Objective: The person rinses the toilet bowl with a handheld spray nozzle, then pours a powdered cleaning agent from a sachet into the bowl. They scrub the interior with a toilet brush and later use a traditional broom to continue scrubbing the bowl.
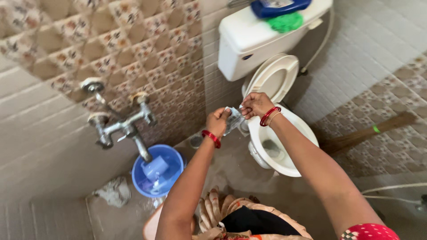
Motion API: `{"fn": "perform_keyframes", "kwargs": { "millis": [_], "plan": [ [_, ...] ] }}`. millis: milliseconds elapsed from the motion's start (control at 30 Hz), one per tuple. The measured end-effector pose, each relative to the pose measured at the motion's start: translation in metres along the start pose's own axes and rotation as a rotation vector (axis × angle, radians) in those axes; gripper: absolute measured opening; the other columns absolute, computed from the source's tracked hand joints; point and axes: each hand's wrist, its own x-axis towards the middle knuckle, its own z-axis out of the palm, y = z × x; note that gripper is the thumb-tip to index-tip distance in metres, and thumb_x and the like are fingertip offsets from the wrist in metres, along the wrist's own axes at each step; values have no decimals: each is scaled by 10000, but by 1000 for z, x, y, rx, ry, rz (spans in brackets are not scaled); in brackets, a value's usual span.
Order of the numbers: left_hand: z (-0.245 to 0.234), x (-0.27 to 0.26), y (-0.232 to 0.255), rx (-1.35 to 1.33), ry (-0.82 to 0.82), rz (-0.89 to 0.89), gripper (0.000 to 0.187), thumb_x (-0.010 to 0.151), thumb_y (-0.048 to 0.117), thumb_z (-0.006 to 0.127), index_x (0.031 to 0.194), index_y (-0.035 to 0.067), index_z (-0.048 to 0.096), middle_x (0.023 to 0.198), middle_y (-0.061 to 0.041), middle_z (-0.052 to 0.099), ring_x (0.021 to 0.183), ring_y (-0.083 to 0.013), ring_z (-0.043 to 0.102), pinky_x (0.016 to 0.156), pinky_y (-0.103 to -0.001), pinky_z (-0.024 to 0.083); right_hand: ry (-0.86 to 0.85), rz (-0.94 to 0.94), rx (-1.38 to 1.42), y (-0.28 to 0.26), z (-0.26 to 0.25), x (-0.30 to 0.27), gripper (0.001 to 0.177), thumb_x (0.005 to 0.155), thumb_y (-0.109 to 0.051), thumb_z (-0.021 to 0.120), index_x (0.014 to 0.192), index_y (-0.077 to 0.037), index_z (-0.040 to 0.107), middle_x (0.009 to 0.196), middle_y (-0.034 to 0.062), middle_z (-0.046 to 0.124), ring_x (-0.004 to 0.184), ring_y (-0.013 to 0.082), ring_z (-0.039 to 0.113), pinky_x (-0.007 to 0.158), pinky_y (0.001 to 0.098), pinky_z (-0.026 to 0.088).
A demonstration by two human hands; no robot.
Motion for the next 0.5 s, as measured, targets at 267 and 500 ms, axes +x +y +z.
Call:
{"fn": "perform_keyframes", "kwargs": {
  "millis": [267,500],
  "plan": [
    [-48,-31,4,54,153,-45,234,988,217,671,1023,8,770,804,8,723,744,-60,586,693,-265,484,-103,8,-182,2,65,8,91,877,56,648,959,19,634,803,110,687,632,183,704,507,330,604],
    [-103,-46,-10,116,341,-43,237,972,233,680,1037,26,775,843,10,761,792,-48,636,733,-247,508,-177,-2,-542,5,107,16,146,866,98,586,932,63,712,824,150,739,691,194,745,566,306,619]
  ]
}}
